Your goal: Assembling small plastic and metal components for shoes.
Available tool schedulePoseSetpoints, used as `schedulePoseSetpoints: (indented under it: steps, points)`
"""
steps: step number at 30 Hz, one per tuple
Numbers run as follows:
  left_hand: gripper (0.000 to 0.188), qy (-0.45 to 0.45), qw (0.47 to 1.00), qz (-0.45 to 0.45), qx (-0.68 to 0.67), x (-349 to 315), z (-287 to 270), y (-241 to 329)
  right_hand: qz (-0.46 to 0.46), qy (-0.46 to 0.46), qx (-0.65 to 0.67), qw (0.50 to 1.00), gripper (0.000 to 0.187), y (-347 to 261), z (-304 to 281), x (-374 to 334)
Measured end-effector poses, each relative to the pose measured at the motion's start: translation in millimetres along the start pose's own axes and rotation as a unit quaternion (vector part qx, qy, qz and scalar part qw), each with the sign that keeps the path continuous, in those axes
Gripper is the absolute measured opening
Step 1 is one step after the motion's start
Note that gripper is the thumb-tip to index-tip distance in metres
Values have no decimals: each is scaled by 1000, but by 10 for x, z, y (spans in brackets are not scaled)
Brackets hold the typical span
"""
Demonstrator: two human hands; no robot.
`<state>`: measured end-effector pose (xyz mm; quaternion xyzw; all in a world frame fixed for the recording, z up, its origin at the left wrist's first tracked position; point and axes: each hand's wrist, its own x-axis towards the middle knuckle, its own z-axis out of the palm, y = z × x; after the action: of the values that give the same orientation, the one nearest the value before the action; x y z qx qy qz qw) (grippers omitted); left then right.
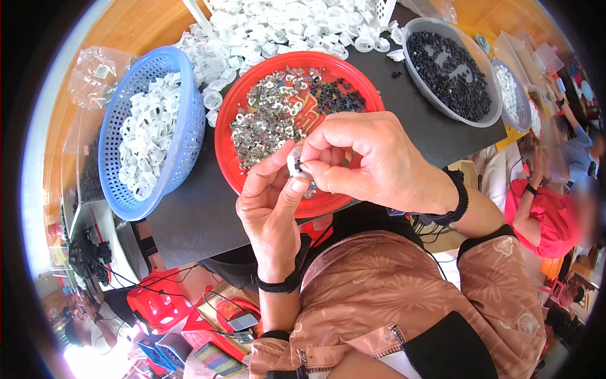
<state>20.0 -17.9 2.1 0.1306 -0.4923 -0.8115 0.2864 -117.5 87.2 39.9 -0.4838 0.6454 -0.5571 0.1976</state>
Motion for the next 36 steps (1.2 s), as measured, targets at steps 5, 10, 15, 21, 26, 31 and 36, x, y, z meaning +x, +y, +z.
schedulePoseSetpoints:
  steps: [5,10,15,21,26,31,36]
  points:
    - [37,16,999,31,22,-26,2,-15,-32,0,41,999,14,6,35,22]
    - [35,54,996,47,58,-66,21,-89,-55,-18,8,998,11,32,22,54]
    - [35,75,993,50,79,-69,68,-92,-70,-15,-16,997,11,28,21,74]
    - [35,57,996,45,48,-72,95,-73,-56,-17,-17,998,10,46,-8,47]
    - [35,57,998,31,18,-96,119,-67,-50,-14,-17,999,10,68,3,25]
    - [34,71,995,58,46,-132,96,-107,-43,-23,19,999,11,88,46,20]
    - [33,90,990,73,77,-133,108,-121,-66,-9,-2,998,10,103,84,27]
